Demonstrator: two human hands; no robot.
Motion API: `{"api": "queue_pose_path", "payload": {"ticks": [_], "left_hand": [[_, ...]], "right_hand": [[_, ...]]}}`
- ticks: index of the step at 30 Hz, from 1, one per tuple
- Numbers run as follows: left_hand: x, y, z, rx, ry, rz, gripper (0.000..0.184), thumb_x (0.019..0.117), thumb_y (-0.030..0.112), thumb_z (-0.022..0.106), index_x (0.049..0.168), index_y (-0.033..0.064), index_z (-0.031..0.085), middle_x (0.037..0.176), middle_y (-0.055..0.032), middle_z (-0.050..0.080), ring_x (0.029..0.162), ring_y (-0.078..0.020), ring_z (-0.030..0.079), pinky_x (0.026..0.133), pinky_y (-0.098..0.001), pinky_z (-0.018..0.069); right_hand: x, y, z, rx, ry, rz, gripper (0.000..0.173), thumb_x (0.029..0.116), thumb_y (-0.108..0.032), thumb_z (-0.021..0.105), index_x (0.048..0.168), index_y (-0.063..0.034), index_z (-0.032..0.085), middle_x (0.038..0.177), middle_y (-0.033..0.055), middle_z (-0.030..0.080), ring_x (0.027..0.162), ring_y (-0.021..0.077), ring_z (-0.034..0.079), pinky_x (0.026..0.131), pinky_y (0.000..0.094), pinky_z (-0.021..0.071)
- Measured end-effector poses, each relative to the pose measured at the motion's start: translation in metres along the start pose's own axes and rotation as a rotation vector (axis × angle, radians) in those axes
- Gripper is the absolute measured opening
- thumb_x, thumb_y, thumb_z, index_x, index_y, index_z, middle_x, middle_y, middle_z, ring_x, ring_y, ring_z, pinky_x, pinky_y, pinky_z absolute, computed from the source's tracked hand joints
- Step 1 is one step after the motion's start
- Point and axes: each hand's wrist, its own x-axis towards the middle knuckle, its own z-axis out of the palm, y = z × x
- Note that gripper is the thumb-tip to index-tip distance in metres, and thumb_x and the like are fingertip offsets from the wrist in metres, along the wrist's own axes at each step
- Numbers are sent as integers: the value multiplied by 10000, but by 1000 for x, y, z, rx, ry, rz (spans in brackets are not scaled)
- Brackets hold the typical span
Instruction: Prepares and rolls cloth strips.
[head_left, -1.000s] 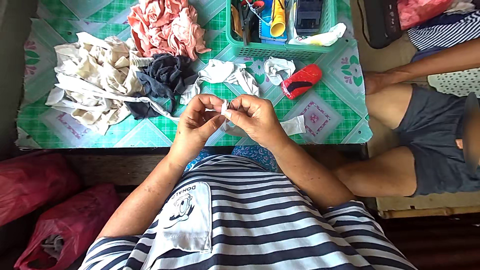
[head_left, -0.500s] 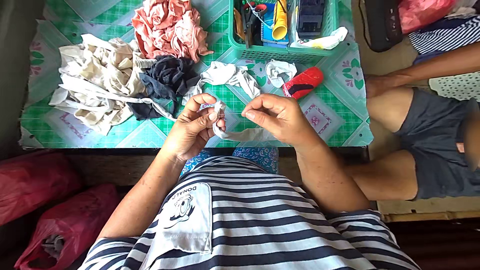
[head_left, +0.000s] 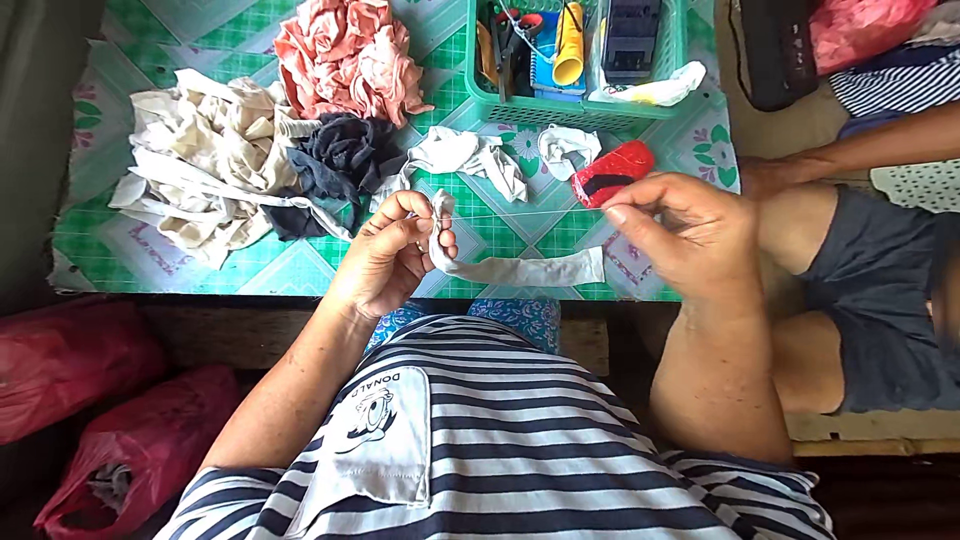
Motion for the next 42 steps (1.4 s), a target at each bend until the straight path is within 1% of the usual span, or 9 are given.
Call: {"api": "queue_pose_path", "payload": {"ticks": [9, 12, 16, 19, 22, 25, 29, 32, 42], "left_hand": [[4, -1, -2, -63, -32, -34, 156, 1010, 68, 553, 984, 148, 684, 1026, -91, 710, 884, -178, 722, 809, -320, 618], [3, -2, -1, -79, -20, -35, 150, 1013, 67, 548, 987, 133, 680, 1028, -101, 704, 882, -184, 720, 802, -323, 619], [2, -4, 4, -70, -17, -40, 126, 997, 61, 571, 999, 125, 680, 1013, -102, 699, 870, -180, 720, 792, -316, 620], [2, -4, 5, -58, -33, -40, 113, 970, 47, 620, 1011, 130, 684, 1012, -98, 699, 864, -172, 719, 787, -308, 621], [1, -3, 7, -57, -26, -36, 122, 967, 33, 628, 1012, 128, 691, 1011, -103, 704, 852, -171, 721, 781, -312, 623], [1, -3, 10, -58, -40, -37, 125, 968, 33, 629, 1017, 127, 695, 1014, -100, 702, 852, -170, 716, 789, -311, 620], [1, -2, 16, -34, -54, -40, 116, 972, 50, 632, 1034, 132, 687, 993, -86, 698, 832, -151, 713, 765, -285, 617], [-1, 0, 20, 4, -63, -21, 107, 988, 59, 608, 1054, 118, 668, 992, -82, 682, 823, -137, 696, 754, -267, 607], [-2, 1, 22, 10, -65, -13, 113, 975, 43, 620, 1043, 114, 675, 984, -81, 684, 820, -139, 700, 772, -279, 611]], "right_hand": [[-19, 3, -34, -198, 307, 42, 139, 1003, -102, 608, 1091, -20, 678, 990, -59, 673, 854, -27, 625, 789, 170, 539], [-21, 0, -36, 41, 408, 60, 135, 996, -71, 589, 1095, -129, 660, 1022, -86, 682, 862, 60, 683, 804, 282, 610], [-19, -9, -35, 488, 528, 87, 167, 988, -24, 486, 967, -138, 606, 1029, 66, 734, 801, 244, 742, 769, 430, 648], [-11, -14, -29, 532, 518, 83, 181, 1001, -67, 480, 957, -180, 614, 908, 0, 708, 765, 181, 712, 776, 421, 640], [-5, -19, -16, 448, 382, 57, 114, 1039, -148, 539, 1084, -197, 632, 950, -40, 689, 840, 164, 705, 833, 435, 630], [3, -26, 16, 279, 189, -40, 127, 1034, -170, 601, 1142, -153, 665, 1077, -40, 669, 948, 128, 687, 852, 372, 622], [12, -41, 64, 126, 37, -128, 97, 970, -31, 649, 1020, 29, 707, 1011, 75, 657, 957, 86, 646, 836, 224, 570], [14, -48, 82, 63, -19, -118, 125, 948, -12, 664, 1023, 25, 757, 980, 109, 652, 926, 107, 636, 810, 206, 552], [16, -52, 90, 65, -22, -86, 117, 910, -1, 677, 995, 27, 752, 914, 79, 627, 825, 64, 607, 722, 153, 533]]}}
